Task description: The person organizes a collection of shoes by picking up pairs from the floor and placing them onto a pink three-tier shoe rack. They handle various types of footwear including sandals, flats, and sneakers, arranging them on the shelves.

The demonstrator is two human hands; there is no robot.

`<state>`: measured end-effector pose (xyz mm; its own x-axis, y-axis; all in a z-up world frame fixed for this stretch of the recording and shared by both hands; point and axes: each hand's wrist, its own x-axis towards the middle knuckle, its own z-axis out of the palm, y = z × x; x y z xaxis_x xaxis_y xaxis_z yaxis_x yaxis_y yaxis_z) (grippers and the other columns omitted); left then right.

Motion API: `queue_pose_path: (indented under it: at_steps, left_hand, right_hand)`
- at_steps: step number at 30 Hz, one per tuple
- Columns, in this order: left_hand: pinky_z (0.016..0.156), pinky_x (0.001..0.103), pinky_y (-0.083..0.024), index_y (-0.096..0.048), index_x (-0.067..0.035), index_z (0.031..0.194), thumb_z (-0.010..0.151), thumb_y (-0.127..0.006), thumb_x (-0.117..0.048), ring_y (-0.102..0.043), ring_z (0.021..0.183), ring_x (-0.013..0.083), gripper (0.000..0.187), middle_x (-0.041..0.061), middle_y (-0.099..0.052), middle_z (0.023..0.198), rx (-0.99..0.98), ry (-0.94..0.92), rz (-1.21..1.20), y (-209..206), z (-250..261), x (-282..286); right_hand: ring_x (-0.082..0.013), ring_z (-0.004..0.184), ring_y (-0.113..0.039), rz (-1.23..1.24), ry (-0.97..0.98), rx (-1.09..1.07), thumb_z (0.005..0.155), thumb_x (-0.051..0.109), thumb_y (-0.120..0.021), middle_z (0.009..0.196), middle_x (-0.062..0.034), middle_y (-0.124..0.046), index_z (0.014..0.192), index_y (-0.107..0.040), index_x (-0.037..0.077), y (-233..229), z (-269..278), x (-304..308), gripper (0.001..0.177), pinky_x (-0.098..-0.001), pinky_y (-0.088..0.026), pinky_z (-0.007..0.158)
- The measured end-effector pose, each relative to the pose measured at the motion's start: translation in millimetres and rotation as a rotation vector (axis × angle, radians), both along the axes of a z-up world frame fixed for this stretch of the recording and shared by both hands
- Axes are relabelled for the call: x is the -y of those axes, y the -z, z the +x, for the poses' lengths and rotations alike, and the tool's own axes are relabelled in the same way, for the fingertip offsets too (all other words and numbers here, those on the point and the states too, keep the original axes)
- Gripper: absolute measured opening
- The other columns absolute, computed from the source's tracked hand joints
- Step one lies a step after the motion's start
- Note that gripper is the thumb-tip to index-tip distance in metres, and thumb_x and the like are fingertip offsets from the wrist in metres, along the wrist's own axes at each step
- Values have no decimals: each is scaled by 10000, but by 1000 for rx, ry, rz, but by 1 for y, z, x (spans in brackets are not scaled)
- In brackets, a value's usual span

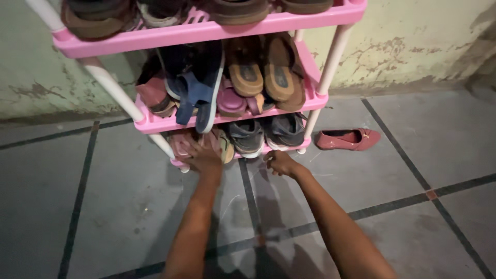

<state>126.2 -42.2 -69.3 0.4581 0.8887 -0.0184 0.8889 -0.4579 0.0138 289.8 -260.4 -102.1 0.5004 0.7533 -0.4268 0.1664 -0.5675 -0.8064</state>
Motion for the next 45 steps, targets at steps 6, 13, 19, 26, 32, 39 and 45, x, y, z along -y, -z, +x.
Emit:
queue_pose_path:
  at_steps: [6,13,19,26,32,39,45]
  left_hand:
    - [1063,855,-86,-141,-191,1673,1039,-499,-456,-182,1468,631,775,250,-124,1702,-510,-47,-7,-8,30,76]
    - [1090,646,-370,-660,-77,1400,977,-571,-462,-593,1312,438,579,187,-642,1437,-569,724,-419,78,78,154]
    - [1087,487,-450,-499,-154,1474,939,-594,-529,-575,1306,346,660,143,-613,1409,-331,871,-612,47,97,194]
    - [1129,512,-411,-654,-128,1347,931,-612,-546,-548,1351,343,591,141,-613,1417,-390,909,-436,-10,130,227]
    - [1082,484,-469,-685,-61,1295,896,-701,-410,-563,1313,398,531,216,-570,1421,-238,1045,-255,18,218,244]
    - [1189,455,-314,-588,-17,1311,795,-752,-274,-507,1377,348,600,202,-554,1470,269,1096,168,110,281,255]
    - [1291,613,-138,-383,-79,1605,937,-641,-178,-441,1379,339,723,185,-505,1479,10,966,79,155,267,257]
  right_hand:
    - [-307,811,-768,-161,-106,269,883,197,-639,1029,-174,-762,1235,-694,61,32,22,20,382,-415,-608,701]
    - [-417,1262,-612,-461,-312,513,952,232,-595,1332,-217,-658,1272,-701,70,28,27,49,374,-511,-507,1023]
    - [-380,1275,-608,-612,-217,500,916,153,-604,1366,-164,-634,1274,-701,108,-9,25,90,373,-520,-531,1014]
    - [-323,1175,-690,-629,-122,691,906,163,-611,1251,-116,-714,1169,-745,155,13,60,147,295,-493,-543,973]
    - [-309,1111,-702,-617,-51,728,891,156,-619,1192,-92,-720,1117,-745,170,41,87,180,259,-522,-514,961]
    - [-310,1133,-706,-620,-60,641,929,136,-575,1213,-105,-728,1137,-757,173,49,92,211,280,-511,-478,1013]
    - [-289,1149,-695,-689,-54,565,902,114,-602,1228,-88,-722,1146,-754,163,53,108,238,292,-502,-470,1012]
